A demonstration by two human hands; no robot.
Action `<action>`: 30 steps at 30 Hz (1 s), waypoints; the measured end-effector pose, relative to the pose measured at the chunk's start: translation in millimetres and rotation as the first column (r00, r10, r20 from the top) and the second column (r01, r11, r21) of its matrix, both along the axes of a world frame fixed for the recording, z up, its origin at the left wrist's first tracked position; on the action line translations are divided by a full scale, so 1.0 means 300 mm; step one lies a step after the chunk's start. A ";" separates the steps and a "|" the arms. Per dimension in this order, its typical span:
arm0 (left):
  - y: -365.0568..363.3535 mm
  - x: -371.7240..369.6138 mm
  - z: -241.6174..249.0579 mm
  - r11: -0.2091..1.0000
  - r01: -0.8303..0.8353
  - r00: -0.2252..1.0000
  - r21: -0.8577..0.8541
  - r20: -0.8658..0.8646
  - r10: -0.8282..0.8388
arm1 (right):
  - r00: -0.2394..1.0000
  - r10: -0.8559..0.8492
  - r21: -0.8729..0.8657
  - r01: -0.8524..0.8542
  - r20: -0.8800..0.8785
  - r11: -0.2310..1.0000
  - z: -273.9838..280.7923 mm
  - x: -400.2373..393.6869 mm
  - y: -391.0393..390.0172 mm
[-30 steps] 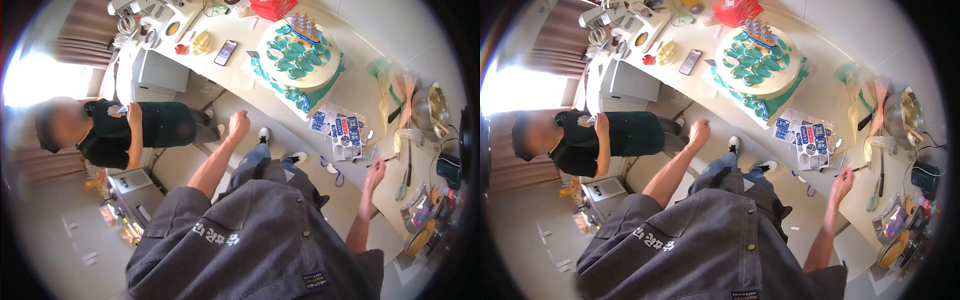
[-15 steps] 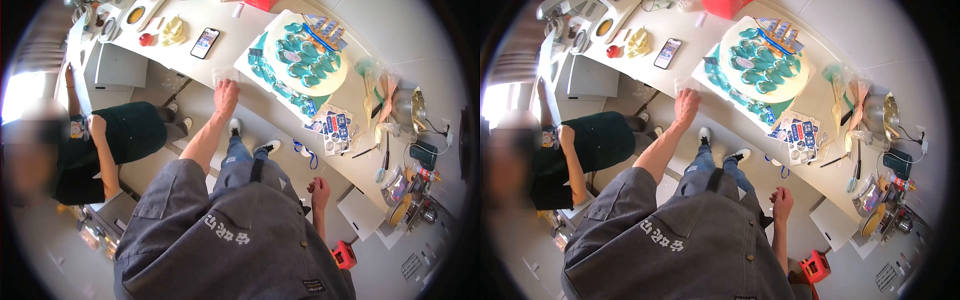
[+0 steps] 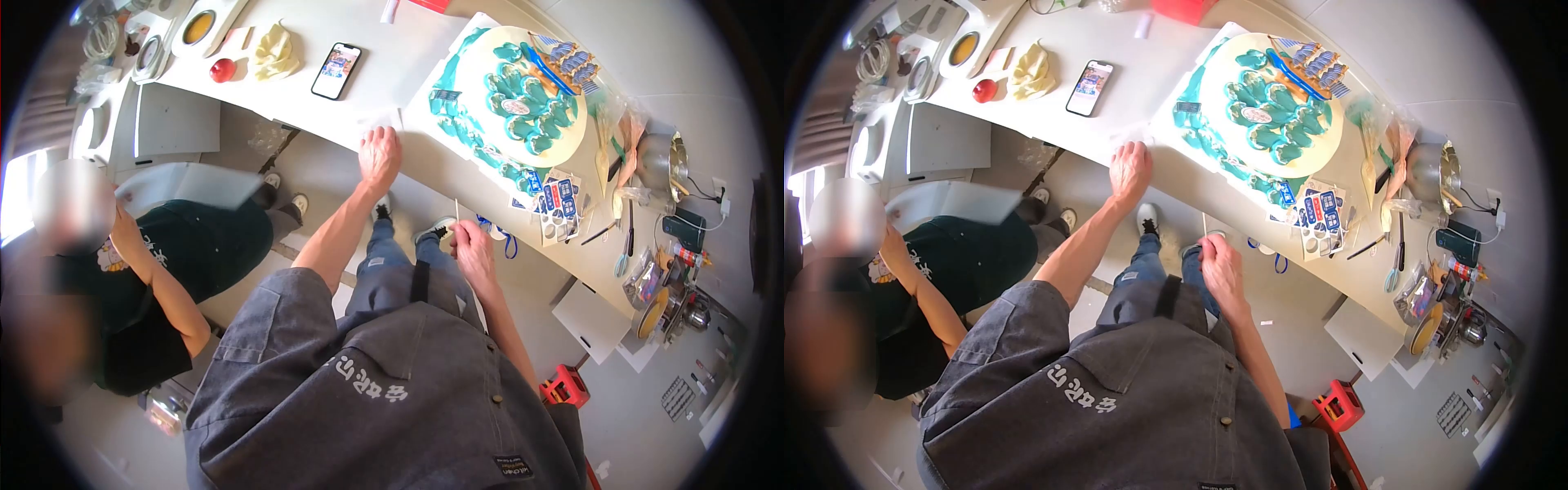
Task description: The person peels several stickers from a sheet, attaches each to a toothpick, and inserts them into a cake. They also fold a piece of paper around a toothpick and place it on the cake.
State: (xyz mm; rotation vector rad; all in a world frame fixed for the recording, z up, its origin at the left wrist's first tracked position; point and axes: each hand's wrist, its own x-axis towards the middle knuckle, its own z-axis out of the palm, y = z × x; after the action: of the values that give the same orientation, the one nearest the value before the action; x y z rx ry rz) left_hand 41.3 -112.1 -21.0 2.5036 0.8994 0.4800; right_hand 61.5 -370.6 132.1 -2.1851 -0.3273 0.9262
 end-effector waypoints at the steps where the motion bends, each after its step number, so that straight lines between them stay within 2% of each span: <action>1: 0.006 -0.003 0.001 0.999 -0.013 1.000 -0.039 0.023 0.014 | 0.996 0.028 -0.002 -0.028 0.083 1.000 -0.008 -0.004 0.042; 2: 0.012 -0.006 0.003 0.997 -0.024 0.999 -0.078 0.044 0.027 | 0.985 0.054 -0.006 -0.053 0.164 0.999 -0.017 -0.008 0.082; 3: 0.011 -0.018 0.037 0.979 -0.070 0.994 -0.191 0.063 0.084 | 0.967 0.078 -0.011 -0.077 0.242 0.997 -0.027 -0.012 0.122; 5: -0.007 -0.080 0.148 0.903 -0.143 0.980 -0.405 0.068 0.186 | 0.978 0.049 -0.046 -0.040 0.205 0.998 -0.011 -0.008 0.218; 6: -0.014 -0.114 0.161 0.897 -0.133 0.969 -0.422 0.136 0.208 | 0.980 0.046 -0.060 -0.035 0.194 0.998 -0.014 -0.001 0.261; 7: -0.027 -0.144 0.221 0.874 -0.131 0.968 -0.469 0.130 0.214 | 0.982 0.048 -0.077 -0.034 0.184 0.996 -0.003 0.004 0.300; 10: -0.062 -0.220 0.394 0.806 -0.120 0.961 -0.579 0.135 0.241 | 0.996 -0.083 0.012 0.083 -0.019 0.996 0.079 0.012 0.435; 13: -0.090 -0.266 0.494 0.685 -0.130 0.963 -0.717 0.073 0.260 | 0.980 -0.110 0.216 0.145 -0.166 0.966 0.044 -0.002 0.474; 17: -0.093 -0.277 0.571 0.425 -0.052 0.866 -0.904 0.171 0.470 | 0.969 -0.153 0.312 0.210 -0.195 0.927 0.084 -0.036 0.495; 20: -0.071 -0.281 0.585 0.134 0.064 0.787 -0.989 0.133 0.602 | 0.968 -0.187 0.374 0.238 -0.166 0.896 0.095 -0.049 0.509; 23: -0.044 -0.270 0.598 -0.201 0.282 0.637 -0.938 0.026 0.771 | 0.940 -0.239 0.355 0.316 -0.245 0.880 0.117 -0.057 0.515; 27: -0.037 -0.261 0.582 -0.238 0.354 0.570 -0.904 0.007 0.821 | 0.916 -0.296 0.366 0.382 -0.269 0.849 0.128 -0.079 0.526; 30: -0.049 -0.242 0.607 -0.203 0.357 0.519 -0.912 0.013 0.855 | 0.901 -0.302 0.376 0.409 -0.312 0.832 0.150 -0.078 0.522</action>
State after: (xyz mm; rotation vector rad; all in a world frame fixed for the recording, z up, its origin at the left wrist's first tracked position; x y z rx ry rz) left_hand -31.3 -126.8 161.0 0.2409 0.8996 0.5836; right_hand 38.0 -214.1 177.1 -1.6257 0.0056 0.8003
